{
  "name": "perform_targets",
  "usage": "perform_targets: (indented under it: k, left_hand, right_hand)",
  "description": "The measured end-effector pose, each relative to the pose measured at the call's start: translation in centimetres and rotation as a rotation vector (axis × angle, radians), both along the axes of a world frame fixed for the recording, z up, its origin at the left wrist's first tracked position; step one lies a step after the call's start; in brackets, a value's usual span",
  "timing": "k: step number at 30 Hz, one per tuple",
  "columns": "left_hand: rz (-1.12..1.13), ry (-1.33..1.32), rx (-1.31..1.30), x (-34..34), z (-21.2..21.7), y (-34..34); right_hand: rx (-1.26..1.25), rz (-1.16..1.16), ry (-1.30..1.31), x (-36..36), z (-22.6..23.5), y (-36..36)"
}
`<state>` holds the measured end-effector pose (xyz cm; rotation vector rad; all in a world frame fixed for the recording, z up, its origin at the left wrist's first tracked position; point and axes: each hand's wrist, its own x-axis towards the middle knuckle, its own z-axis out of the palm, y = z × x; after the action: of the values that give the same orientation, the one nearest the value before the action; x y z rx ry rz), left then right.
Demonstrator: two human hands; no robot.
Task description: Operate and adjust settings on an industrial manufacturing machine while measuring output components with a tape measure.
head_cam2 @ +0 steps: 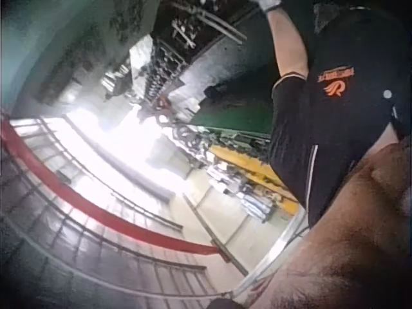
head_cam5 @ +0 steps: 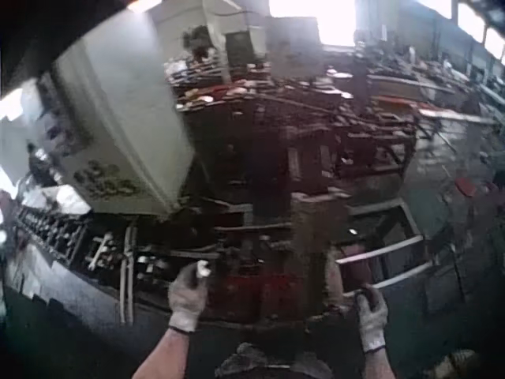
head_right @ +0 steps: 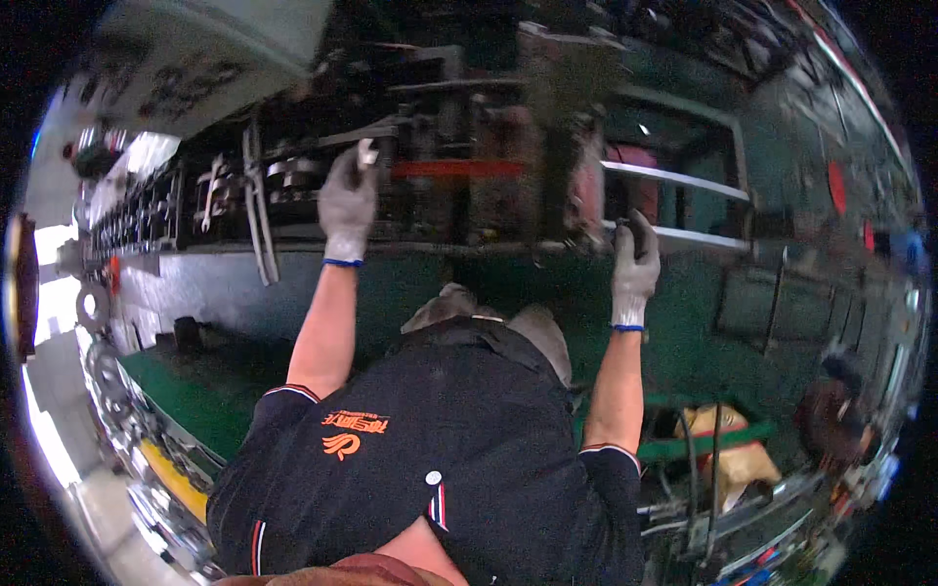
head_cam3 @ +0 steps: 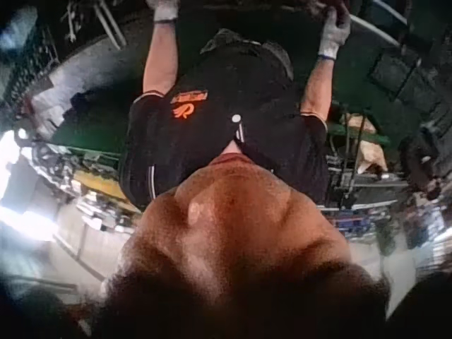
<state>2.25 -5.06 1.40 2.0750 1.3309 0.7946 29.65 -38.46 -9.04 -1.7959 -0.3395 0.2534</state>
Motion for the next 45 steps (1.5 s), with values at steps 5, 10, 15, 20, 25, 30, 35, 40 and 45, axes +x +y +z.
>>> perform_targets:
  k: [5, 10, 15, 20, 25, 30, 35, 40, 45]
  left_hand:
    - [-0.338, -0.406, -0.428, -4.6, 1.2, 0.8]
    - [-0.384, -0.448, -0.432, -10.2, 7.0, 2.7]
    - [-0.371, -0.517, -0.11, -11.6, 11.9, 7.2]
    - [-0.2, -0.467, 0.357, -9.6, 15.3, 12.2]
    - [-0.209, -0.568, 0.3, -7.6, 17.1, 11.8]
    - [-0.106, -0.608, -0.149, -8.1, 14.2, 8.4]
    - [0.189, -0.646, -0.415, -14.1, 10.9, 6.7]
    - [0.423, -0.682, -0.464, -20.2, 11.0, 5.6]
    - [0.536, -0.825, -0.381, -28.8, 9.3, 4.0]
  right_hand:
    - [0.119, -0.172, 0.187, -1.5, -2.2, 6.6]
    - [-0.406, -0.262, -0.265, -1.2, -5.5, 5.5]
    - [-0.328, -0.253, -0.242, -0.3, -6.9, 5.3]
    - [-0.186, -0.313, -0.148, 0.2, -6.9, 6.5]
    - [-0.211, -0.31, -0.196, -0.3, -6.0, 6.3]
    - [-0.214, -0.267, -0.091, -2.8, -2.8, 7.1]
    - [-0.198, -0.262, -0.041, -2.3, -2.9, 6.5]
    - [-0.198, -0.684, -0.076, 3.3, -0.6, 2.6]
    - [-0.021, -0.85, -0.425, -3.2, 15.7, 12.9]
